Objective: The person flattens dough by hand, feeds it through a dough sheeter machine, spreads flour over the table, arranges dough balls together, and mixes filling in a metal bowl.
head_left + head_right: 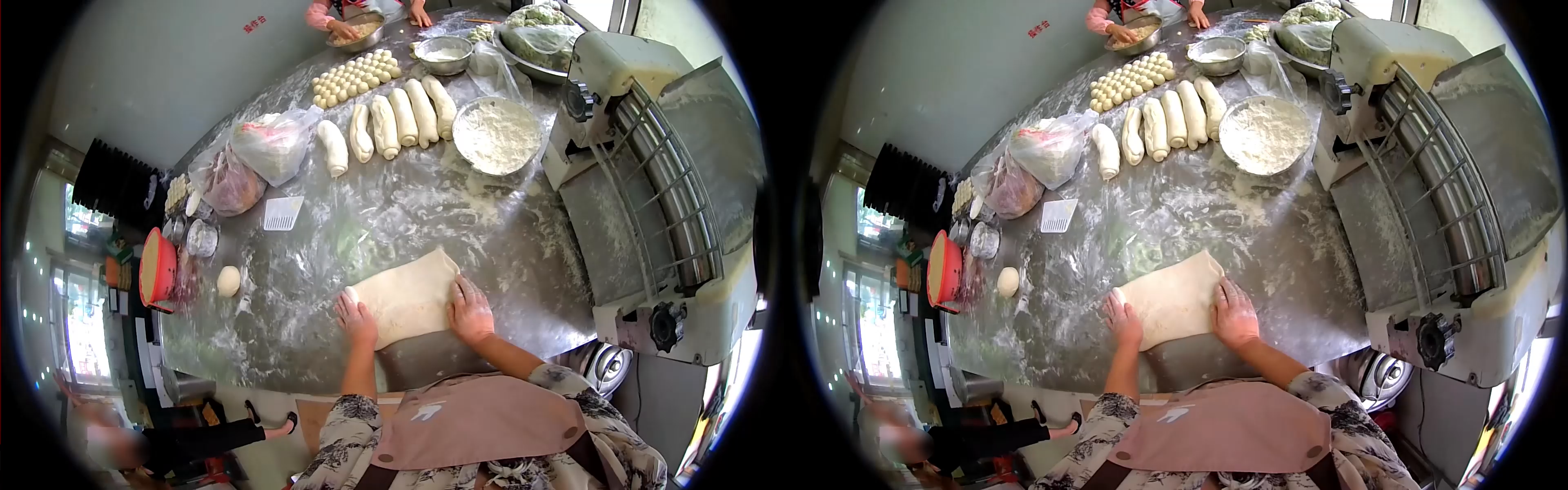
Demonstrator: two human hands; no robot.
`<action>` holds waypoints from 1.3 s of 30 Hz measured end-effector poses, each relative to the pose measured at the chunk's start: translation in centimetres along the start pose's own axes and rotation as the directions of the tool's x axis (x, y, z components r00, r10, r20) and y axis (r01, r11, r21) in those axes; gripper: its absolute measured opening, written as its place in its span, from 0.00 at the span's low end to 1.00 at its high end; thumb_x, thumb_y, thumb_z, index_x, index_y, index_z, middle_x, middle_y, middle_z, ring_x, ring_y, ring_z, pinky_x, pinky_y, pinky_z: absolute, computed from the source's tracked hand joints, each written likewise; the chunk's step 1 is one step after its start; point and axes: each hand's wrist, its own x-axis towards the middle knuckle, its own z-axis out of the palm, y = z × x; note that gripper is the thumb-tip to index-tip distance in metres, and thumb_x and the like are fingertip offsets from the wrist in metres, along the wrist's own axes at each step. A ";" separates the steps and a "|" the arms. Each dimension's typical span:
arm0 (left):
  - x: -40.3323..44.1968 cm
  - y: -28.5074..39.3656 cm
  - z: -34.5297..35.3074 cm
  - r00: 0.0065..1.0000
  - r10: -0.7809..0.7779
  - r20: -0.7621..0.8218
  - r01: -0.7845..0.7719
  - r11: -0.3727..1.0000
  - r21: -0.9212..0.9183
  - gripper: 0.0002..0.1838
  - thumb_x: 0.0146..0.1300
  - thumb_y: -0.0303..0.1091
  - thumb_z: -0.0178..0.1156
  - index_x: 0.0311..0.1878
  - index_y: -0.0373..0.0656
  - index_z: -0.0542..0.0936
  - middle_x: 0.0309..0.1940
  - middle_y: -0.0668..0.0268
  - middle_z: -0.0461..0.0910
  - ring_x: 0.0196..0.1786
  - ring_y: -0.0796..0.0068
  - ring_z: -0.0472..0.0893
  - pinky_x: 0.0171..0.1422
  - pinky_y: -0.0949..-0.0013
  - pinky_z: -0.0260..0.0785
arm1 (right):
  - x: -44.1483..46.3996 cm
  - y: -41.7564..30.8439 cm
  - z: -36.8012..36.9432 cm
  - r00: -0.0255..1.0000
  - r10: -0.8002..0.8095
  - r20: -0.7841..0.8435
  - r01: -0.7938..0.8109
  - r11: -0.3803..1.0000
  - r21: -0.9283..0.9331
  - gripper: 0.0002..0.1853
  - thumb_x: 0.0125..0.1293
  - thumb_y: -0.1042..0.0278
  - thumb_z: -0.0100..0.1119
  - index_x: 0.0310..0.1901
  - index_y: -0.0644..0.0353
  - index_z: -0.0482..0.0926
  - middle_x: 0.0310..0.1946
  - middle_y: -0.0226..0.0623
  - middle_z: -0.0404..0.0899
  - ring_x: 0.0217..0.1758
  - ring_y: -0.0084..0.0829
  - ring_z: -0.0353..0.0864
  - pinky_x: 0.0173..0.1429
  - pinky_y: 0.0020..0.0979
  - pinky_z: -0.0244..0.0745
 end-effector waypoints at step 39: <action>-6.4 16.7 8.1 0.941 0.323 0.097 -0.269 0.892 -0.364 0.39 0.73 0.46 0.48 0.77 0.31 0.47 0.77 0.41 0.45 0.80 0.45 0.44 0.82 0.52 0.35 | 0.3 6.5 -2.3 0.952 0.291 0.098 -0.282 0.706 0.649 0.27 0.76 0.55 0.41 0.67 0.68 0.66 0.66 0.53 0.66 0.69 0.47 0.66 0.74 0.40 0.59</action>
